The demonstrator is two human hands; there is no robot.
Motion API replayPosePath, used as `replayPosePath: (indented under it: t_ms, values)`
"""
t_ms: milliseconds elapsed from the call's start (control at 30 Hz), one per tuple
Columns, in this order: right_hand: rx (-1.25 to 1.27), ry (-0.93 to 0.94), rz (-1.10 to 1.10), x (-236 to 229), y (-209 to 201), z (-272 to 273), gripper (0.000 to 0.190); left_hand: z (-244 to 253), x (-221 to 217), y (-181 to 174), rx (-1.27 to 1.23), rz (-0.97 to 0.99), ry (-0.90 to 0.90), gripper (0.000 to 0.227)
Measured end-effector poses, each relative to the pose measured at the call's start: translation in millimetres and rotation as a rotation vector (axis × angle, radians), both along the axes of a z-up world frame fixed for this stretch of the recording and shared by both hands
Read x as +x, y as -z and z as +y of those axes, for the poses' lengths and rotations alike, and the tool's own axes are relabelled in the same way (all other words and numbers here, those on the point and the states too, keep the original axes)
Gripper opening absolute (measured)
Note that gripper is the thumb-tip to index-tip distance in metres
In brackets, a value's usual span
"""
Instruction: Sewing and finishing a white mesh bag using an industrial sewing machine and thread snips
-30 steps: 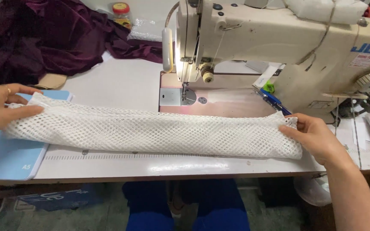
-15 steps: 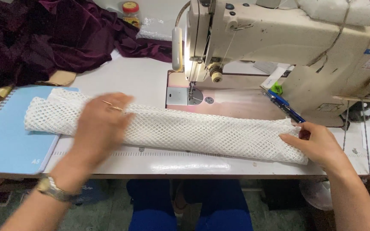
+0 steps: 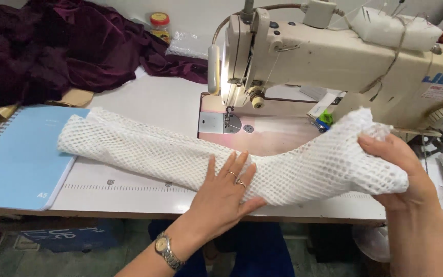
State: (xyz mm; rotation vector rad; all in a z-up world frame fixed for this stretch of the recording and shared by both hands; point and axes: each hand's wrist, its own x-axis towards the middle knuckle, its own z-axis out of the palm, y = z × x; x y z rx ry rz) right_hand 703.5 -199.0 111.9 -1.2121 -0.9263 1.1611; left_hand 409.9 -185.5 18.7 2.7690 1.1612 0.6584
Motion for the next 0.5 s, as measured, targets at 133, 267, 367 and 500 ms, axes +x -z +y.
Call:
replayPosePath:
  t_ms: [133,267,367,500]
  values:
    - [0.116,-0.296,0.063,-127,-50,14,0.032,-26,-12,-20,-0.036,-0.440,0.072,0.033]
    - [0.054,-0.419,0.032,-239,-67,49,0.037,-42,-35,-3,0.082,-0.423,-0.030,0.018]
    - [-0.073,-0.439,-0.087,-301,-53,85,0.052,-46,-51,12,0.105,-0.461,-0.166,0.011]
    - [-0.173,-0.603,-0.145,-341,-21,119,0.073,-49,-72,4,0.056,-0.465,-0.221,0.023]
